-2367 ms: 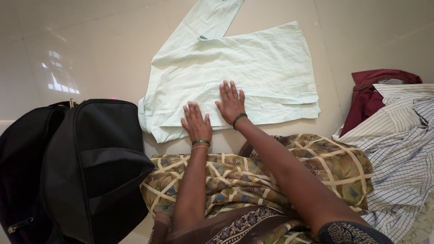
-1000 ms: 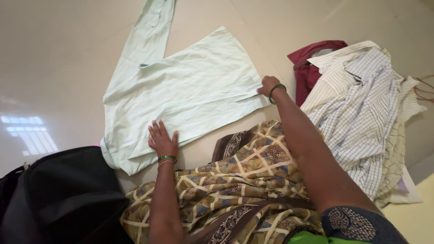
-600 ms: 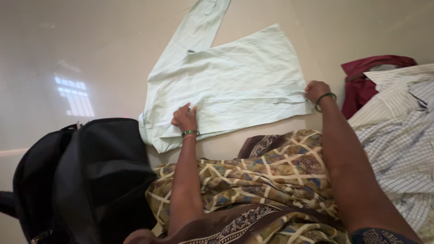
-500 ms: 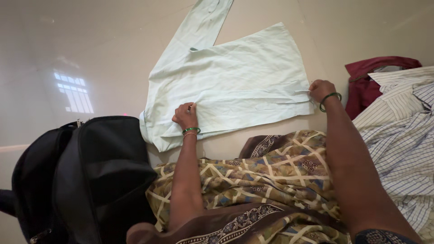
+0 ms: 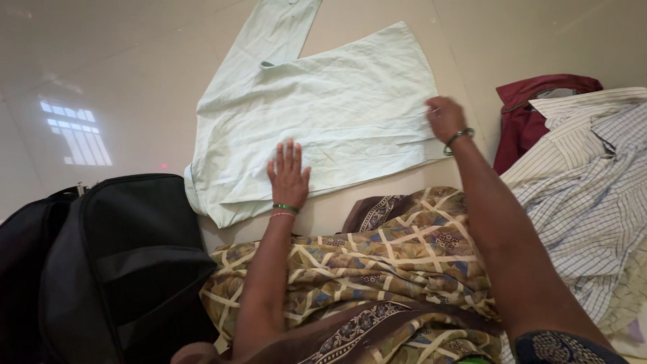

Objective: The person folds a light green shirt and places it inside a black bag.

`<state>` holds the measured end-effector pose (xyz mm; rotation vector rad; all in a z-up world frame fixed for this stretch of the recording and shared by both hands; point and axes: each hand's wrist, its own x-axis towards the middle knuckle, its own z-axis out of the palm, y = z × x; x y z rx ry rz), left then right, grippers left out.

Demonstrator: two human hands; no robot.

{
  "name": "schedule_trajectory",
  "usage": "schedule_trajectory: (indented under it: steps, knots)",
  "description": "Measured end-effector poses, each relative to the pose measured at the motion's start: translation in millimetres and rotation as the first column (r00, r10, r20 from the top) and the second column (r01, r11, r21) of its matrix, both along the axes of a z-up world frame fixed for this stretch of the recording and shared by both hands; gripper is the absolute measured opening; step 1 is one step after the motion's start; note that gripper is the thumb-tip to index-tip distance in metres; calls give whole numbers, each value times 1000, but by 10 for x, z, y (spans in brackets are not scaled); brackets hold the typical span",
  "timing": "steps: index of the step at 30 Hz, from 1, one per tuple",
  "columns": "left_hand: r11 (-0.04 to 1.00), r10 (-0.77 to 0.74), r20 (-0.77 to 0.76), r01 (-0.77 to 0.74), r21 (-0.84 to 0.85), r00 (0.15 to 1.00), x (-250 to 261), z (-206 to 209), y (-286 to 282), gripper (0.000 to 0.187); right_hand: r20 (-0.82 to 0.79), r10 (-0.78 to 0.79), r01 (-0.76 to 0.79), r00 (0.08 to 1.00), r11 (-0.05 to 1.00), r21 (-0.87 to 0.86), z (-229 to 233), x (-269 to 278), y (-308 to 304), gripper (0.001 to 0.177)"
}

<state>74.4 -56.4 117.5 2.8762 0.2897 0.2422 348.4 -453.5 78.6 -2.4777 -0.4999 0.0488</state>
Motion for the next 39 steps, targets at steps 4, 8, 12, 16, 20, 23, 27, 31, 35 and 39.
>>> schedule_trajectory:
  steps: [4, 8, 12, 16, 20, 23, 27, 31, 35, 39]
  knots:
    - [997, -69, -178, 73, 18, 982, 31, -109, -86, 71, -753, 121, 162, 647, 943, 290, -206, -107, 194, 19]
    - [996, 90, -306, -94, 0, 948, -97, -115, 49, 77, -746, -10, 249, 666, 946, 209, -264, -156, 119, 20]
    - [983, 160, -301, -181, -41, 940, -161, -93, 40, 78, -373, -114, 60, 921, 986, -154, -57, -267, 294, 25]
    - [998, 61, -130, -64, -18, 990, -103, -144, -80, 68, 10, 139, -139, 990, 990, 36, -11, -686, 1059, 33]
    - [994, -107, -107, 108, 2, 988, 212, -265, -252, 64, 67, 454, -449, 888, 890, -83, 71, -1343, 1966, 53]
    - [980, -74, -106, 52, -194, 992, 346, -304, -238, 66, -11, 484, -476, 875, 856, -204, 225, -1672, 2214, 62]
    - [996, -25, -255, 1, -92, 967, 262, -210, -31, 68, -143, 367, -394, 919, 851, -348, 268, -1575, 2010, 85]
    - [998, 59, -207, -56, 20, 977, 56, -189, 44, 70, 13, 316, -274, 949, 840, -469, 155, -1445, 1703, 86]
    - [987, 158, -163, -154, 32, 974, -24, -210, 216, 71, -18, 222, -204, 975, 860, -467, 78, -1371, 1584, 86]
    - [975, 221, -233, -219, 32, 947, -250, -263, 456, 71, 65, 183, -137, 981, 887, -442, 46, -1358, 1402, 85]
